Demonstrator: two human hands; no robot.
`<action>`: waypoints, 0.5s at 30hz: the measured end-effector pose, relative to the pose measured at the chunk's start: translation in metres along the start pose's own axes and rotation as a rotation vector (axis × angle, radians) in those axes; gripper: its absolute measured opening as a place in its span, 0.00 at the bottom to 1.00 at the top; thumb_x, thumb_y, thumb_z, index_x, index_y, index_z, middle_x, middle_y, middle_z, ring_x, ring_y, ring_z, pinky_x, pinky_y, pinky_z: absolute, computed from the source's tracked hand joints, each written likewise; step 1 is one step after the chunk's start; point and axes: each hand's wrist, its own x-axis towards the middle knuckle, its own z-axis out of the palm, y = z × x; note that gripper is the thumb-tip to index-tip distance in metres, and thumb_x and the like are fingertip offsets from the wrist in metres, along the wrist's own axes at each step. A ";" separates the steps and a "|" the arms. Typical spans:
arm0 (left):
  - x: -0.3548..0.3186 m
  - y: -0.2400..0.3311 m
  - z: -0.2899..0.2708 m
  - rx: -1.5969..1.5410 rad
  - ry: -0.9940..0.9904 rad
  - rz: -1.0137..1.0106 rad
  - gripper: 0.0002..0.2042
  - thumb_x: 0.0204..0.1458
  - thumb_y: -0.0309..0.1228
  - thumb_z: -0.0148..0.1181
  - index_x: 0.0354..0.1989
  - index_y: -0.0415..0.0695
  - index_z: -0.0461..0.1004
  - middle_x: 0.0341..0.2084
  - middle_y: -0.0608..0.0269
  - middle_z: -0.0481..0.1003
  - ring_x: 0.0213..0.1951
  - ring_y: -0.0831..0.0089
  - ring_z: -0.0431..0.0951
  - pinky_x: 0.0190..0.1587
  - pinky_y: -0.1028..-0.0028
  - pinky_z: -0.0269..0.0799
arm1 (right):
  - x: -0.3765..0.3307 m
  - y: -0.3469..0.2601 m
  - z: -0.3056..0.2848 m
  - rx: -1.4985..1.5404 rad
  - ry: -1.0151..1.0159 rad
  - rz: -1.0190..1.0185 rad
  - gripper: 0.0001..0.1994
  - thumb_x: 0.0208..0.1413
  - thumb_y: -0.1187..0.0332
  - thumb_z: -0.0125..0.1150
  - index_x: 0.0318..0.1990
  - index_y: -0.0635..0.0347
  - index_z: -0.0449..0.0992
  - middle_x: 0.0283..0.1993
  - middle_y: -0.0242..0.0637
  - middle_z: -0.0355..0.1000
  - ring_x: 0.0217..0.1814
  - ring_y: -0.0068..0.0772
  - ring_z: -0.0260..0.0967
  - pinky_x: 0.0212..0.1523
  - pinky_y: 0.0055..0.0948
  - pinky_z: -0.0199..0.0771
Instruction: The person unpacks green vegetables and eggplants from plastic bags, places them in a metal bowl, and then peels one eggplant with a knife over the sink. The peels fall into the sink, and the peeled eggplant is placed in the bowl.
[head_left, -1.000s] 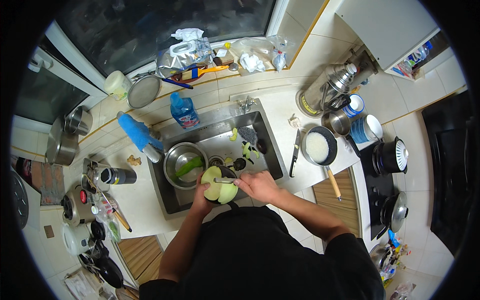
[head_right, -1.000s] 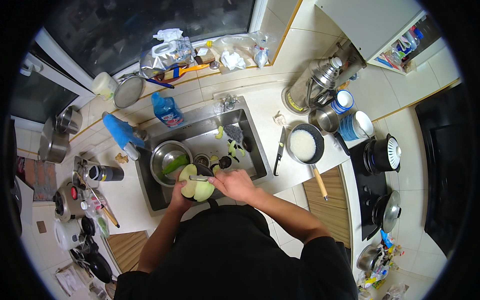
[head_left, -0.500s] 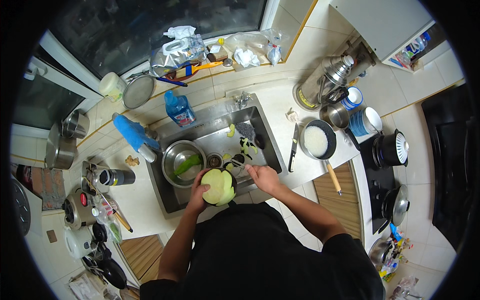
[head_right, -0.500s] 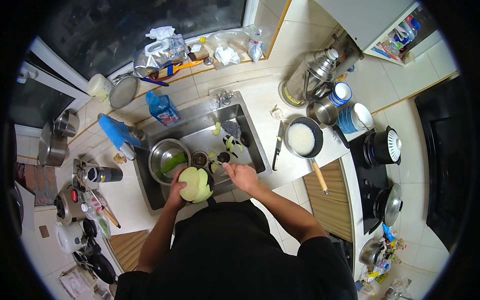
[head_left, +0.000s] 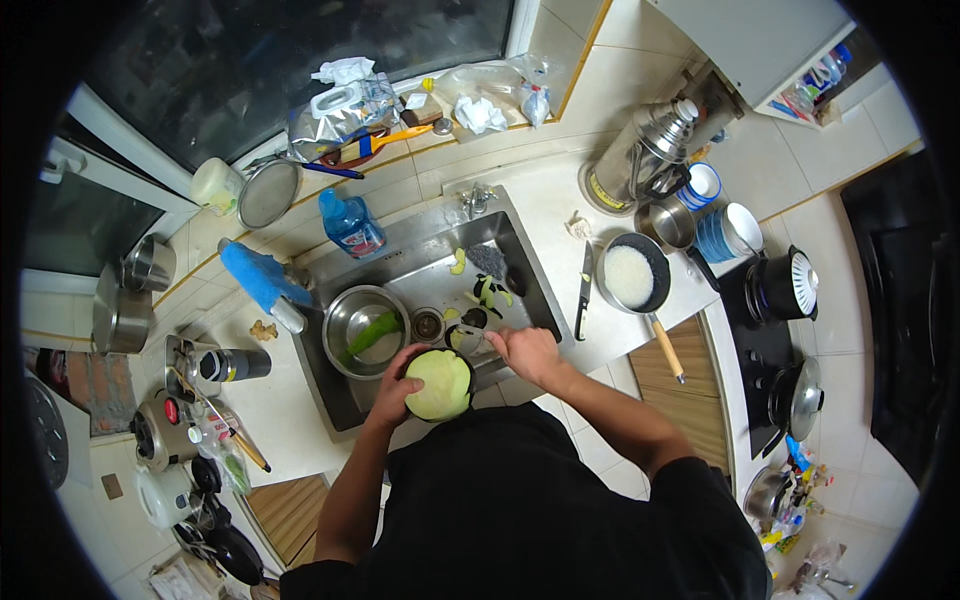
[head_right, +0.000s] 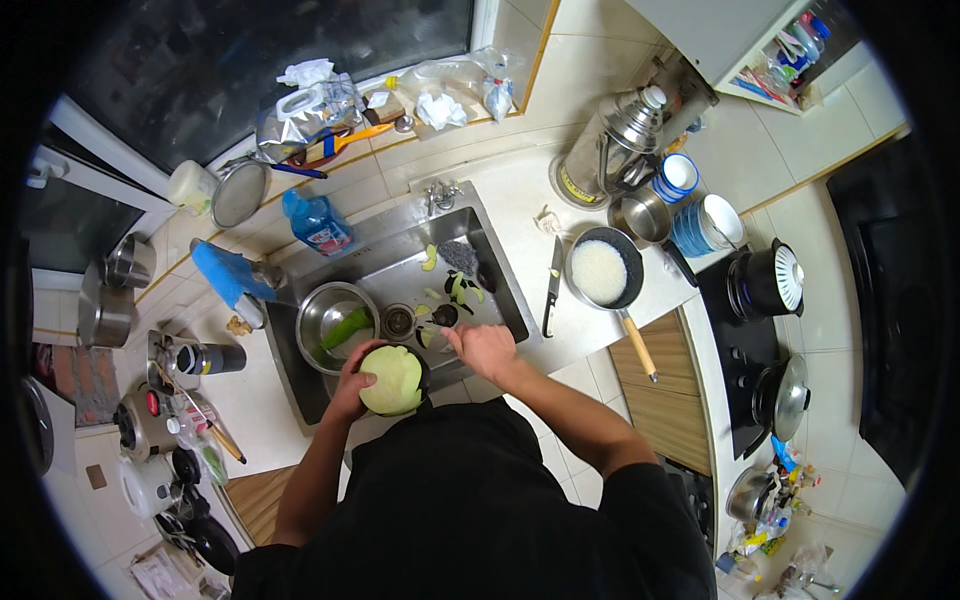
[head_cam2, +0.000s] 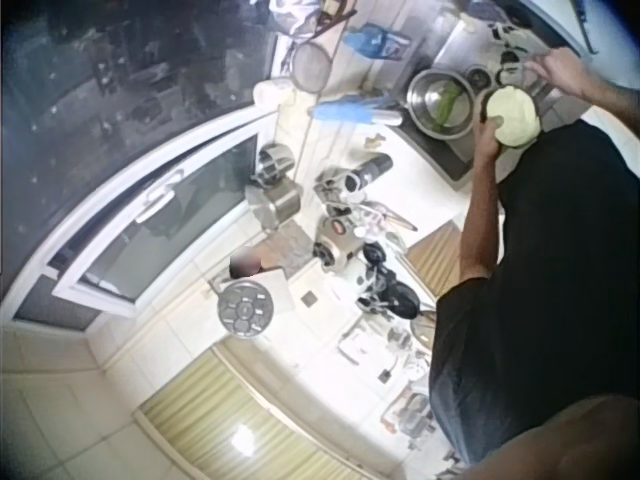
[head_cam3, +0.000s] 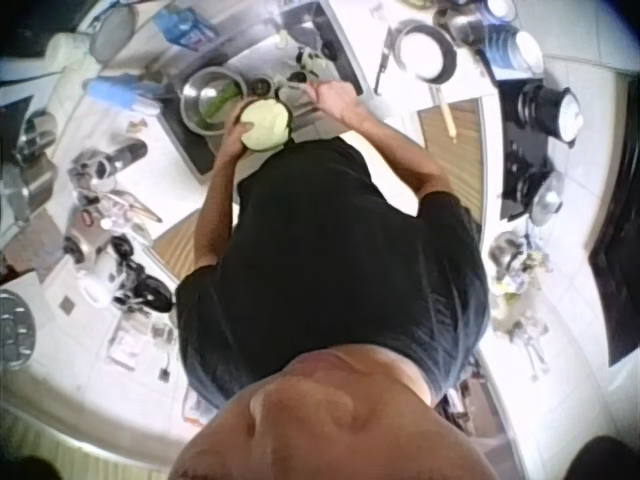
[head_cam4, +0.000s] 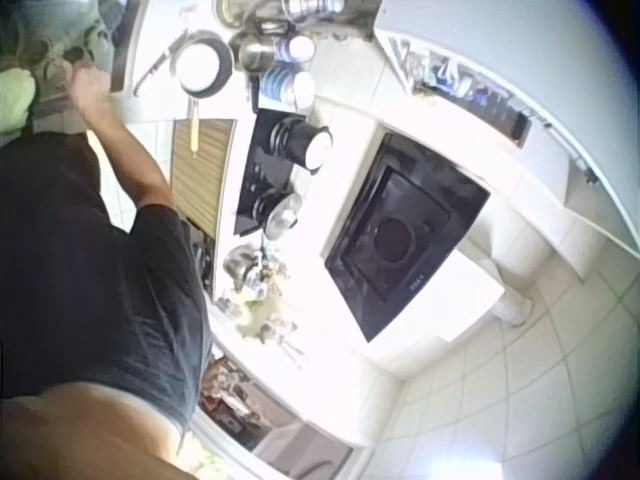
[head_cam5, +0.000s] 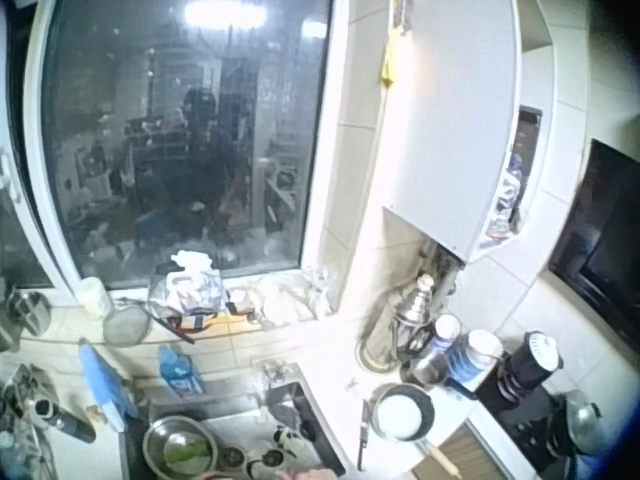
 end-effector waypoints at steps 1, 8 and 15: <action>-0.002 0.000 -0.001 -0.003 0.015 -0.003 0.34 0.43 0.33 0.58 0.64 0.39 0.65 0.56 0.54 0.71 0.57 0.61 0.73 0.61 0.64 0.69 | -0.006 -0.004 -0.002 0.038 -0.006 0.048 0.28 0.70 0.45 0.42 0.30 0.57 0.79 0.26 0.46 0.78 0.30 0.55 0.77 0.30 0.51 0.75; -0.002 0.000 -0.006 -0.052 0.034 -0.023 0.36 0.41 0.35 0.60 0.65 0.41 0.65 0.57 0.53 0.71 0.58 0.60 0.73 0.60 0.62 0.70 | -0.028 -0.033 -0.022 0.207 0.069 -0.182 0.25 0.69 0.48 0.47 0.27 0.56 0.76 0.22 0.46 0.75 0.26 0.56 0.74 0.27 0.50 0.73; -0.005 -0.012 -0.011 -0.202 -0.075 -0.095 0.38 0.39 0.38 0.61 0.66 0.42 0.64 0.58 0.52 0.72 0.58 0.57 0.74 0.62 0.59 0.71 | 0.005 0.001 0.011 0.017 0.024 -0.007 0.26 0.69 0.46 0.45 0.28 0.56 0.76 0.25 0.46 0.77 0.28 0.55 0.75 0.28 0.51 0.74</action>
